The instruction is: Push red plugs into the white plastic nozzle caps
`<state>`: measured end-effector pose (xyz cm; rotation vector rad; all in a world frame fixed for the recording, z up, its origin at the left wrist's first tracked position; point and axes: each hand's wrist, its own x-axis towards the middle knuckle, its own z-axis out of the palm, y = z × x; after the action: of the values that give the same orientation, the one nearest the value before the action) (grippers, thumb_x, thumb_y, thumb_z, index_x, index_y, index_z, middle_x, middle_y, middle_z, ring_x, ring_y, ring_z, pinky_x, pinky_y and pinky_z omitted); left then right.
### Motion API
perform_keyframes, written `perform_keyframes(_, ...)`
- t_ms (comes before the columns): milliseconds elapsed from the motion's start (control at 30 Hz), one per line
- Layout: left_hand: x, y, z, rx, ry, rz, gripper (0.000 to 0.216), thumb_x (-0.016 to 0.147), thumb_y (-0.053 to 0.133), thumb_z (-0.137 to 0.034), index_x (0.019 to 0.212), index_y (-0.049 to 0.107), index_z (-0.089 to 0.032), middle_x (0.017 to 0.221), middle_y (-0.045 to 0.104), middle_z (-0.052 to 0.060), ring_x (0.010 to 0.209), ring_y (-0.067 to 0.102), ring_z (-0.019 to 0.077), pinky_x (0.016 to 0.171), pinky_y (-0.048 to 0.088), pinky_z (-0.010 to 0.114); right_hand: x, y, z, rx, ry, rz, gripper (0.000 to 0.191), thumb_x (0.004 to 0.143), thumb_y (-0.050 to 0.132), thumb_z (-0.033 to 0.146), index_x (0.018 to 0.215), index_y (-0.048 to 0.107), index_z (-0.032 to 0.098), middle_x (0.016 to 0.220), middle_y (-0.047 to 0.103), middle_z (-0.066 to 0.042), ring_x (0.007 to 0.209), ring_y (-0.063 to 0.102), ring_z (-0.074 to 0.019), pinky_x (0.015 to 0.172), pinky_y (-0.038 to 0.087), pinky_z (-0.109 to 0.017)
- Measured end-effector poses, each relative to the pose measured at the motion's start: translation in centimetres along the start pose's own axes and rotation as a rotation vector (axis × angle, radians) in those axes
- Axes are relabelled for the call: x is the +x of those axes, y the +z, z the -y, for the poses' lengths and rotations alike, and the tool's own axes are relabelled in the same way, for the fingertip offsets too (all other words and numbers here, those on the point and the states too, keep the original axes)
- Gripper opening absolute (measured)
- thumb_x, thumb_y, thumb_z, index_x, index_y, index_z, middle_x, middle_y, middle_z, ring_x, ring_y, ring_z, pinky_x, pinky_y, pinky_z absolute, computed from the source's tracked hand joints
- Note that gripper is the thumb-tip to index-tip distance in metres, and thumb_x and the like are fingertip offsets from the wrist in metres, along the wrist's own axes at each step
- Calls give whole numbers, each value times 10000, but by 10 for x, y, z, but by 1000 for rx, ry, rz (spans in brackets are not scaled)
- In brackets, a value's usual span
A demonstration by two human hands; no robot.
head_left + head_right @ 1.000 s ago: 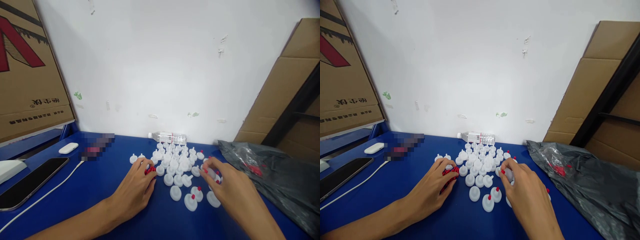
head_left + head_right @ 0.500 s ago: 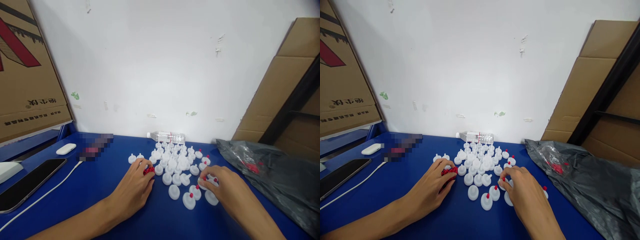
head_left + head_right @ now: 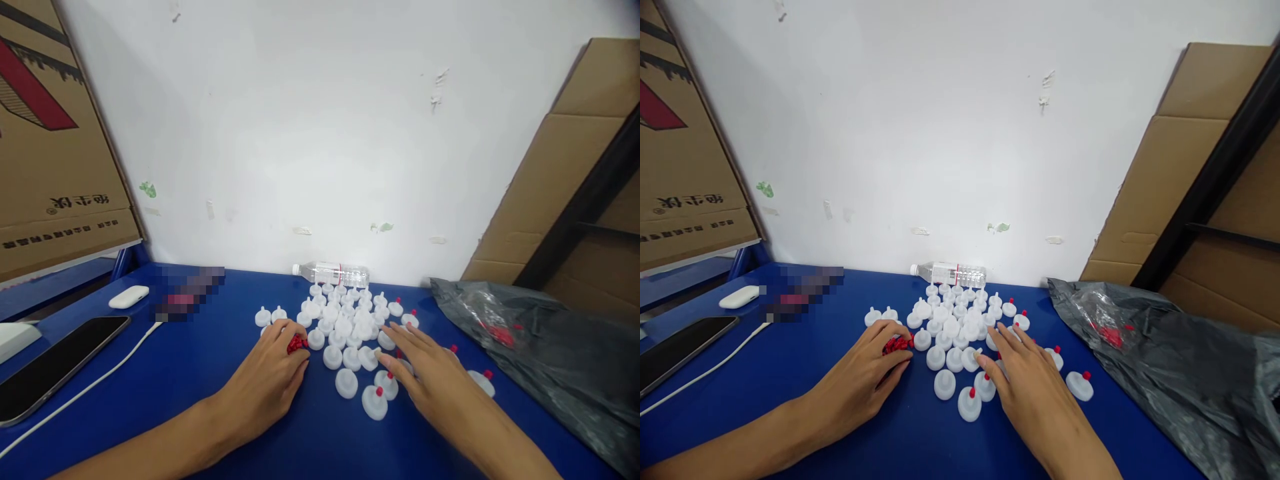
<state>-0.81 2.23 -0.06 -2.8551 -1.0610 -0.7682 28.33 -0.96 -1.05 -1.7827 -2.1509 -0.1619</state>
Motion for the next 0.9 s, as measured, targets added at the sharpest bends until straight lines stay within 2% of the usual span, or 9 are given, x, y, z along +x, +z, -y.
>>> perform_keyframes(200,0,0,1,24,2,-2,232,972,460,-98,971,678,-177,1099,572,92,1062,487,266,909,483,465,0,-7,6,48,-53,-38,434,1010,416,468,1256,670,216,1273,693,-102,1227,615,-328,1022,507,-528)
perform_keyframes(467,-1,3,4,55,3,21,203,975,488,-112,907,665,-186,1116,578,86,1085,493,280,896,486,475,-5,4,4,20,-64,-28,476,1004,425,461,1338,631,192,1355,640,-117,1279,576,-346,1014,524,-531)
perform_keyframes(633,0,2,3,-1,25,-9,163,981,493,-110,975,636,-189,1117,602,76,1069,523,258,893,491,443,3,-17,13,19,-42,-121,457,1003,442,499,1300,631,208,1308,665,-119,1230,605,-349,994,514,-558)
perform_keyframes(700,0,1,1,-43,51,-53,153,985,494,-111,1024,621,-189,1093,628,65,1067,541,245,906,488,426,6,-28,20,50,-17,-188,448,987,465,543,1283,618,245,1276,667,-103,1156,642,-338,956,533,-534)
perform_keyframes(767,0,-1,-1,-93,77,-103,149,985,509,-116,1065,611,-192,1059,654,51,1066,562,227,927,483,405,7,-36,28,109,-1,-229,397,974,491,555,1237,613,283,1238,663,-74,1031,690,-296,866,574,-460)
perform_keyframes(900,1,-4,-5,-185,114,-181,157,977,544,-118,1086,617,-204,1004,685,25,1033,601,187,938,478,350,7,-40,40,222,8,-239,229,985,520,454,1114,626,296,1139,662,-37,742,706,-191,645,583,-321)
